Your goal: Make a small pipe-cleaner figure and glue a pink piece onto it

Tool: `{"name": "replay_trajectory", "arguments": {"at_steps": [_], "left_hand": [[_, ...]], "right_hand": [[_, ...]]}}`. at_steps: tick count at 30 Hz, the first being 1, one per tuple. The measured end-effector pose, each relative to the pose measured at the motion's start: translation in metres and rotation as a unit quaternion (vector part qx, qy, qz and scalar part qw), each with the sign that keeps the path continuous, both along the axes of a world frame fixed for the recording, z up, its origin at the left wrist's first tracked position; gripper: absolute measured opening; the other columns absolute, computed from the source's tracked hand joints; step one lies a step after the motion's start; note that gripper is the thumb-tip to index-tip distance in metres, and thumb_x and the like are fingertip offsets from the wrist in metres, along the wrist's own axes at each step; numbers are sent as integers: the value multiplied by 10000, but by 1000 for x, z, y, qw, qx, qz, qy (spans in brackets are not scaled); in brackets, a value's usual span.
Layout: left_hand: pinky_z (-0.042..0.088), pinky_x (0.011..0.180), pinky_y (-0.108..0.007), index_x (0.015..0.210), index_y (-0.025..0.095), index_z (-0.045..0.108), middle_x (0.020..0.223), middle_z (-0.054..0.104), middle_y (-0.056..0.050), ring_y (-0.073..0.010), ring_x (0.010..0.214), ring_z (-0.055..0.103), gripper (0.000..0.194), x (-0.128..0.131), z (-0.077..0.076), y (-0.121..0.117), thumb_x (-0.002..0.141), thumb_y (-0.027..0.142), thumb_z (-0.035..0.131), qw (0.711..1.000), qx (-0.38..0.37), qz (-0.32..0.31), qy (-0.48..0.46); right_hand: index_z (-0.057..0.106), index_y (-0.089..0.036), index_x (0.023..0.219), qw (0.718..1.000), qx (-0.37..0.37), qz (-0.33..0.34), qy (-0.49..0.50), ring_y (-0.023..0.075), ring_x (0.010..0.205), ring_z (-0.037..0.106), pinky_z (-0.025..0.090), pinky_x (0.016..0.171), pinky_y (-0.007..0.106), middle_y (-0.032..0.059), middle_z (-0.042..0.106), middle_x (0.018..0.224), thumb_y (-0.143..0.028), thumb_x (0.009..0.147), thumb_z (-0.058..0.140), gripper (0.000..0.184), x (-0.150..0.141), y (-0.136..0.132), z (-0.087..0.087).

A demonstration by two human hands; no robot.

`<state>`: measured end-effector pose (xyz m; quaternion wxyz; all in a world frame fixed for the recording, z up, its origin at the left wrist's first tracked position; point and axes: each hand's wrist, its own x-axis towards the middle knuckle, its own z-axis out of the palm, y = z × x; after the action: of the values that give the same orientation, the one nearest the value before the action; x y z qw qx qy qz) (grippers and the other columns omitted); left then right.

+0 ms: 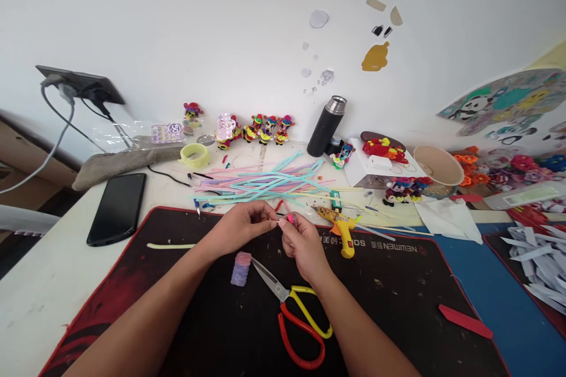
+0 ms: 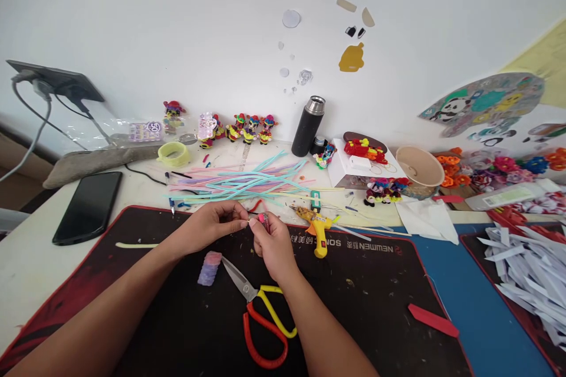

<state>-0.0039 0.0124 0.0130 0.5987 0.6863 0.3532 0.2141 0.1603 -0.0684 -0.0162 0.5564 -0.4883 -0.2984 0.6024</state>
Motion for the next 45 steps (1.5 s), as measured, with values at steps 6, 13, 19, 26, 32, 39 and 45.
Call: {"name": "replay_trajectory", "arguments": {"at_steps": [6,13,19,26,32,39,45], "left_hand": [[331,619,-248,900,178,726,695,541,31,-134,653,435,301,0,-1,1,867,477,702,1000,19,5,6],[355,651,-256,880,168,712,738,578,8,-145,695,462,336,-1,0,3,863,503,696,1000,5,18,-1],[322,620,-250,878,167,700,697,527,29,-135,660,423,344,-1,3,3,851,511,689,1000,-7,11,15],[291,603,-250,859,163,688,670,494,43,-125,639,390,322,0,3,2,863,485,691,1000,-15,1,13],[290,602,-253,859,167,695,667,489,45,-126,637,394,318,-1,1,2,874,485,698,1000,-11,-8,15],[299,616,-253,896,164,712,678,499,46,-128,650,406,330,-2,-2,4,888,493,688,1000,-10,-18,19],[346,659,-260,899,169,722,743,590,22,-147,703,489,321,-3,0,4,897,483,655,999,3,-21,31]], "right_hand": [[468,-232,783,1000,2,0,4,48,430,168,133,397,197,-142,291,536,-558,815,796,464,0,0,-2],[467,-231,785,1000,6,-7,16,49,437,171,138,402,195,-139,292,544,-569,814,806,479,1,0,-2],[491,-228,800,1000,7,-6,12,49,432,177,141,398,196,-139,302,538,-568,809,807,463,0,0,-2],[502,-228,808,1000,8,4,8,48,422,176,129,396,203,-140,301,530,-559,814,805,448,1,0,-2],[500,-229,811,1000,10,5,6,48,424,170,131,398,203,-141,298,529,-539,825,796,429,0,0,-1],[481,-231,793,1000,6,1,6,44,424,163,129,394,200,-145,284,528,-534,809,807,445,0,1,0],[472,-231,786,1000,11,0,13,41,417,165,125,391,194,-148,290,522,-533,817,808,453,0,1,-2]]}}
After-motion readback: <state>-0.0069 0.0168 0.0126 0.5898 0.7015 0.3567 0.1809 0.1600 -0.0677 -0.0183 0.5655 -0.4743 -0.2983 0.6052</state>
